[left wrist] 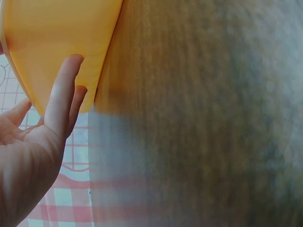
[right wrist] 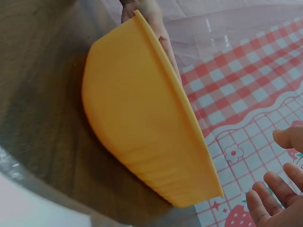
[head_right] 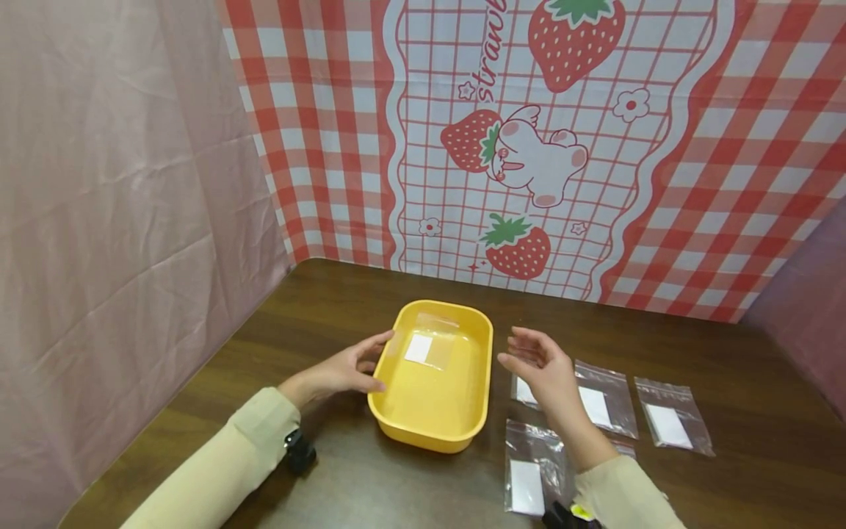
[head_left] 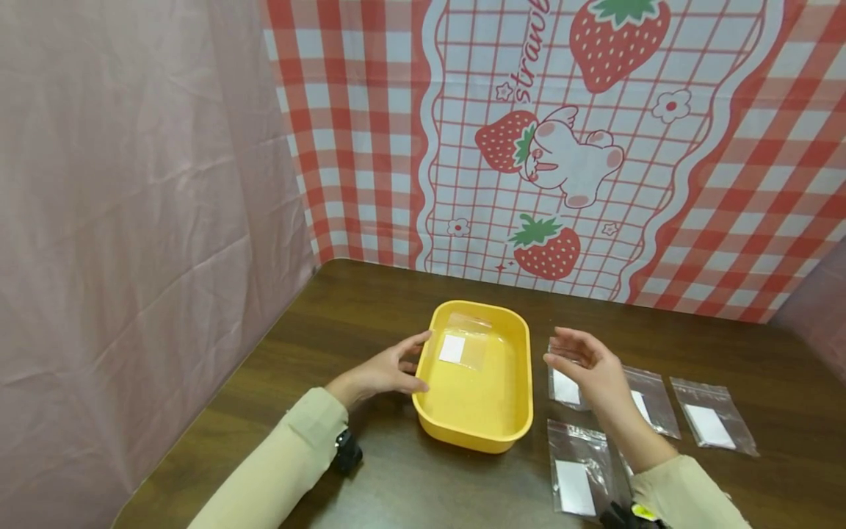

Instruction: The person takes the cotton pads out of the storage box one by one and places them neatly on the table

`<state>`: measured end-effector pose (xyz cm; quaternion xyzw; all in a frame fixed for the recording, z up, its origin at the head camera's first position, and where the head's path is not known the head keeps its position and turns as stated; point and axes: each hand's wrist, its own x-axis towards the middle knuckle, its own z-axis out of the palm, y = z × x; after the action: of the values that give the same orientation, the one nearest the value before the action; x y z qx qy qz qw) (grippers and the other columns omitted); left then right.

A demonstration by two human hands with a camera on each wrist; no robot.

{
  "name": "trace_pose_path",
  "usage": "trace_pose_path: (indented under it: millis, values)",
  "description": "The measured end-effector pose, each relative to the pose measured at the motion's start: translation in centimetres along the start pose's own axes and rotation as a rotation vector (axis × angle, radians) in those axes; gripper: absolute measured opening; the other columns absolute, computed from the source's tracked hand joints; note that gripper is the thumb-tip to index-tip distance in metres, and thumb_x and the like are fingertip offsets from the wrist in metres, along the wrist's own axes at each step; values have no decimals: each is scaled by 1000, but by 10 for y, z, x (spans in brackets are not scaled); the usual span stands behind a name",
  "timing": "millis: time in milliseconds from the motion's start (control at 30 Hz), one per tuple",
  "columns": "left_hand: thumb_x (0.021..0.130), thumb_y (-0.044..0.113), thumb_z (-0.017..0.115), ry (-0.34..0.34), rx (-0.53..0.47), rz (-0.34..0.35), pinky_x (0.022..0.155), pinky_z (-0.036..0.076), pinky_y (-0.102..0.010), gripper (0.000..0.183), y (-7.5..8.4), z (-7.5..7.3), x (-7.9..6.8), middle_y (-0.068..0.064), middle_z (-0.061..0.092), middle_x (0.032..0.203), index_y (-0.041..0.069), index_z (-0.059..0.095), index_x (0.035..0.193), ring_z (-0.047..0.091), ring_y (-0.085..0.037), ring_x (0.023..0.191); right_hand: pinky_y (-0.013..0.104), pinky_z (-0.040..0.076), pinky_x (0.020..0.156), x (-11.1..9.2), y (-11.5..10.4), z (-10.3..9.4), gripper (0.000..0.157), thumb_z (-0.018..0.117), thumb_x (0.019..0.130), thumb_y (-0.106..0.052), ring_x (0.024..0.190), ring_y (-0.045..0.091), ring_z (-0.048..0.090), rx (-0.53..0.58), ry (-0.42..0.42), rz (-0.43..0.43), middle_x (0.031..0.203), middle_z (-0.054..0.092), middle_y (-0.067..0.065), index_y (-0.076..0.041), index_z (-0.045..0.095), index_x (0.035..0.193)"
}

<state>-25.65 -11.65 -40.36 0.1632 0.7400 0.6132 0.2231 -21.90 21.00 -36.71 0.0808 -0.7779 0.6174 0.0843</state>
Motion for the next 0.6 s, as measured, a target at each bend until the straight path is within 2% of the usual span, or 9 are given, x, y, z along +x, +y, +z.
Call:
trace_pose_path:
  millis: [167, 433, 600]
  values:
    - [76, 0, 71, -4, -2, -5, 77, 52, -37, 90, 1, 0, 0, -19, 23, 143, 20, 23, 149, 50, -30, 111, 19, 49, 76, 14, -1, 6, 46, 71, 83, -15, 94, 7, 59, 74, -12, 3, 105, 62, -6, -2, 53, 123]
    - [77, 0, 71, -14, -9, -2, 77, 52, -37, 89, 0, -1, 0, -18, 23, 143, 21, 22, 149, 50, -30, 111, 17, 46, 81, 37, -10, 21, 53, 69, 85, -18, 96, 4, 55, 21, -33, 74, 107, 58, -2, 3, 47, 128]
    - [76, -1, 71, -13, -4, 7, 77, 52, -37, 90, -1, -1, 1, -19, 24, 143, 19, 22, 149, 50, -30, 112, 24, 46, 85, 51, -16, 29, 53, 66, 87, -17, 94, 4, 54, 29, -44, 141, 106, 57, -2, 3, 45, 131]
